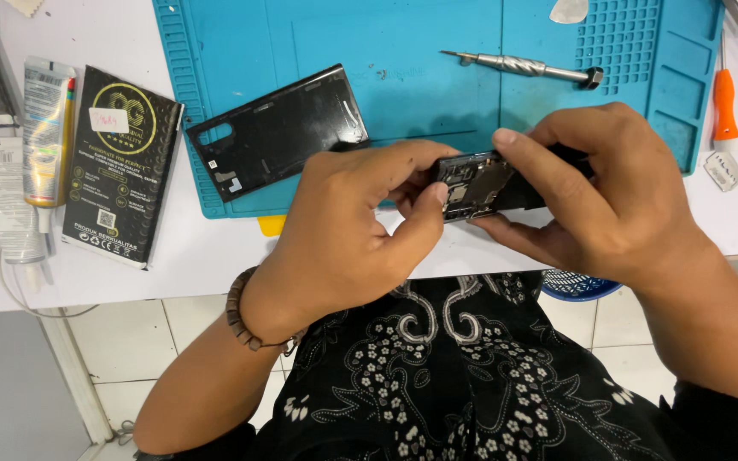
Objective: The person uses a screwdriver to remove screws from a disassembled smartphone placed on a blue work mat. They then use their hands to detach and reattach internal components, including a metal bracket and ribbon cables, while working on the device's motherboard.
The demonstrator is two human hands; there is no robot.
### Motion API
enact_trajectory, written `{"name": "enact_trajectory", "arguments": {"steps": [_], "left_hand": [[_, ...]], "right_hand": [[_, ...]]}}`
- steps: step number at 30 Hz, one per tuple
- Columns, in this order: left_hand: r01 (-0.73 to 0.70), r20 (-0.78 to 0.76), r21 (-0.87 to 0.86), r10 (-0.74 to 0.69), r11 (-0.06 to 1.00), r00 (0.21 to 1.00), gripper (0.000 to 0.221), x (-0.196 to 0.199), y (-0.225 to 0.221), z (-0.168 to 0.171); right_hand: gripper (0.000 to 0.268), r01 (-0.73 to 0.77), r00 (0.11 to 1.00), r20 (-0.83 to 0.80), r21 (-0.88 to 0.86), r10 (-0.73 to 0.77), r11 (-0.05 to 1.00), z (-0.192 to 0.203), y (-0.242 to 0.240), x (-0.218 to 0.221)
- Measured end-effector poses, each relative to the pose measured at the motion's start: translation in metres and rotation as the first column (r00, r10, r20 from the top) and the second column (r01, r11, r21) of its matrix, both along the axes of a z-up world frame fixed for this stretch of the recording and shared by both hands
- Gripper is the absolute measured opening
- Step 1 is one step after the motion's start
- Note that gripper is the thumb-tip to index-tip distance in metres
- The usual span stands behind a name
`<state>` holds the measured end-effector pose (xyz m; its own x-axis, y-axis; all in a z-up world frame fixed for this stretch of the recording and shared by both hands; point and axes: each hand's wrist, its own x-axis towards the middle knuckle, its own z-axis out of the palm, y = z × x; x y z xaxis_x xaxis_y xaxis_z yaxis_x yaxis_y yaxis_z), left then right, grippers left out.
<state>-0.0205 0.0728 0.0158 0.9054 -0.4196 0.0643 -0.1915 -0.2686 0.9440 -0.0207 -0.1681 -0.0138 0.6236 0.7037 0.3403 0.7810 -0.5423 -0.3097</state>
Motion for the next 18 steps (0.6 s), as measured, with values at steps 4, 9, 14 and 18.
{"name": "enact_trajectory", "arguments": {"steps": [4,9,14,18], "left_hand": [[-0.002,0.054,-0.003,0.002,1.0,0.999,0.015,-0.001,-0.001,0.006],[-0.004,0.045,-0.045,0.006,0.999,0.999,0.015,-0.003,0.0,0.007],[0.015,0.067,-0.008,-0.015,1.0,0.998,0.006,0.0,0.0,0.006],[-0.007,0.083,-0.019,0.008,1.0,0.996,0.007,0.0,-0.004,0.008]], "right_hand": [[0.056,0.011,0.997,0.078,-0.004,-0.01,1.0,0.002,0.0,-0.003],[0.052,0.041,0.991,0.129,0.007,-0.042,0.999,0.001,-0.002,-0.008],[0.053,-0.003,0.991,0.137,0.009,0.002,1.0,0.0,-0.004,-0.01],[0.051,-0.02,0.988,0.156,0.04,0.013,0.999,0.001,0.0,-0.011]]}}
